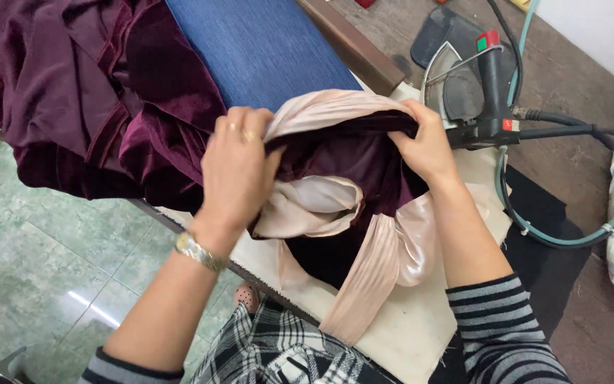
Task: Pressing and shaping velvet and pleated fabric components using a steam iron on an ironing board.
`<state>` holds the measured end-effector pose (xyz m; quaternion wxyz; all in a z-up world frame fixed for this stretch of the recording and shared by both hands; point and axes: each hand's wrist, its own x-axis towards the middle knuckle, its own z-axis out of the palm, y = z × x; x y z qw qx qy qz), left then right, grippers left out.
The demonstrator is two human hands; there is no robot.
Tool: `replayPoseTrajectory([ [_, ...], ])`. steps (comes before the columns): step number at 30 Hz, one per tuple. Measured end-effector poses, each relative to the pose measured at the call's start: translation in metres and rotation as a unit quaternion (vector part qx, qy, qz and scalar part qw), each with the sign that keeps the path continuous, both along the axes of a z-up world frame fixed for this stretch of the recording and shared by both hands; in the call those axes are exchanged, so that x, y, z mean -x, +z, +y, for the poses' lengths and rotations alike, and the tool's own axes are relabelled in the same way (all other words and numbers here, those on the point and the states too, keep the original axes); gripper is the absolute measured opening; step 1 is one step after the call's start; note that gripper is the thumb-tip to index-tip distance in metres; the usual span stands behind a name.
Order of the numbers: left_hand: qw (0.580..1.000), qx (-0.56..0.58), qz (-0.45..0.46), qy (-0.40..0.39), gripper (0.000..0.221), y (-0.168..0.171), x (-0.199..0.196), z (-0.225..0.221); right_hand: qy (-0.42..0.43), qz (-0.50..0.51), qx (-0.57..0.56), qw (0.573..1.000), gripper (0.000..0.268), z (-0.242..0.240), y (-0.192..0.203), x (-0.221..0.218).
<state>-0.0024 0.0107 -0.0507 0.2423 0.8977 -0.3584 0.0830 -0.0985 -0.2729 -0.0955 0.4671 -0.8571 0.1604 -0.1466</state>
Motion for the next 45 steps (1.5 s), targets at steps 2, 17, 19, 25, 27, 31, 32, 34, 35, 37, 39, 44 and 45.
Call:
replayPoseTrajectory([
  [2, 0.996, 0.008, -0.049, -0.070, 0.039, -0.009, 0.026, -0.004, 0.008, 0.011, -0.003, 1.000, 0.030, 0.000, -0.001, -0.004],
  [17, 0.864, 0.119, -0.269, -0.408, 0.016, -0.042, 0.057, -0.041, 0.048, 0.062, 0.013, 0.997, 0.037, 0.011, 0.025, -0.008],
  [19, 0.859, 0.127, -0.260, -0.423, 0.016, -0.046, 0.057, -0.042, 0.052, 0.070, 0.020, 0.996, 0.037, 0.008, 0.023, -0.007],
  [25, 0.865, 0.087, -0.200, -0.451, 0.013, -0.026, 0.058, -0.027, 0.011, 0.064, 0.114, 0.991, 0.028, -0.001, 0.012, -0.001],
  [27, 0.865, 0.047, -0.161, -0.472, 0.014, -0.026, 0.061, -0.016, -0.015, 0.078, 0.222, 0.972, 0.024, -0.008, 0.002, 0.001],
  [31, 0.879, 0.030, -0.159, -0.448, 0.014, -0.035, 0.072, -0.014, -0.060, 0.111, 0.278, 0.952, 0.027, 0.001, 0.011, 0.002],
  [32, 0.884, 0.028, -0.154, -0.440, 0.013, -0.035, 0.074, -0.014, -0.077, 0.124, 0.287, 0.947, 0.026, 0.003, 0.013, 0.003],
  [34, 0.890, 0.026, -0.149, -0.430, 0.012, -0.039, 0.081, -0.014, -0.092, 0.136, 0.297, 0.941, 0.024, 0.004, 0.014, 0.001],
  [35, 0.897, 0.023, -0.148, -0.417, 0.013, -0.044, 0.085, -0.015, -0.120, 0.151, 0.262, 0.946, 0.023, 0.003, 0.012, -0.002],
  [37, 0.904, 0.020, -0.146, -0.402, 0.014, -0.043, 0.092, -0.018, -0.147, 0.166, 0.226, 0.949, 0.022, 0.002, 0.004, -0.006],
  [39, 0.914, 0.034, -0.131, -0.381, 0.009, -0.032, 0.097, -0.025, -0.155, 0.131, -0.037, 0.978, 0.021, 0.002, -0.010, -0.012],
  [44, 0.937, 0.068, -0.111, -0.324, 0.009, -0.006, 0.066, -0.050, -0.144, 0.090, -0.126, 0.977, 0.025, 0.002, -0.033, -0.010],
  [45, 0.952, 0.052, -0.132, -0.272, 0.011, -0.002, 0.057, -0.054, -0.139, 0.084, -0.175, 0.971, 0.029, 0.004, -0.031, -0.007],
])
